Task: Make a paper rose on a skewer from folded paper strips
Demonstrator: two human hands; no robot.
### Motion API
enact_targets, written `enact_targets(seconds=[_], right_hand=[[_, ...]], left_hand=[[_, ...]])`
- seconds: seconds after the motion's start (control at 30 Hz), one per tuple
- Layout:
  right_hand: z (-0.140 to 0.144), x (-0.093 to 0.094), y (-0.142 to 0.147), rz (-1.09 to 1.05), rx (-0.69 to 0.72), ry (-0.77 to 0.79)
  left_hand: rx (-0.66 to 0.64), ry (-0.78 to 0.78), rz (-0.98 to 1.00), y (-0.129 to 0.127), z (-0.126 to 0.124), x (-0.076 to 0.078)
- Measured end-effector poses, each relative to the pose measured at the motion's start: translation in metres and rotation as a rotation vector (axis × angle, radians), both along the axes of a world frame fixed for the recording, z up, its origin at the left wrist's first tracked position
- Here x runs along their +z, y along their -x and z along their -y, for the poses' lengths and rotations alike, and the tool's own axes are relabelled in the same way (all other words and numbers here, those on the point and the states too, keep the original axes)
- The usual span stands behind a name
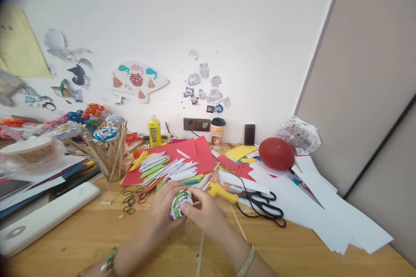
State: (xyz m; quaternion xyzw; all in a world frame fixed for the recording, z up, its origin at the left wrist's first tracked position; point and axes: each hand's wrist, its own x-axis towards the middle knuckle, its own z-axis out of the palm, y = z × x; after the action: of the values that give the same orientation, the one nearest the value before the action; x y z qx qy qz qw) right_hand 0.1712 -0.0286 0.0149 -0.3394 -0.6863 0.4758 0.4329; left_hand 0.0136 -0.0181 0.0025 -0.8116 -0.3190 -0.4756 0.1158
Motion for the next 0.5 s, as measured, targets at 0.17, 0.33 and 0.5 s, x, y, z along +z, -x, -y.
enact_targets(seconds=[0.17,0.33,0.5], right_hand=[[0.0013,0.0004,-0.0005,0.121,-0.054,-0.074],[0.0018,0.0026,-0.0023,0.214,-0.061,-0.142],[0.0011,-0.0018,0.0037,0.112,-0.103,-0.103]], left_hand=[[-0.013,-0.027,-0.037,0.0011,-0.0006,-0.0007],[0.000,-0.004,-0.061,0.0020,-0.0009,-0.0001],[0.019,-0.017,-0.051,0.0008,-0.0008,0.0010]])
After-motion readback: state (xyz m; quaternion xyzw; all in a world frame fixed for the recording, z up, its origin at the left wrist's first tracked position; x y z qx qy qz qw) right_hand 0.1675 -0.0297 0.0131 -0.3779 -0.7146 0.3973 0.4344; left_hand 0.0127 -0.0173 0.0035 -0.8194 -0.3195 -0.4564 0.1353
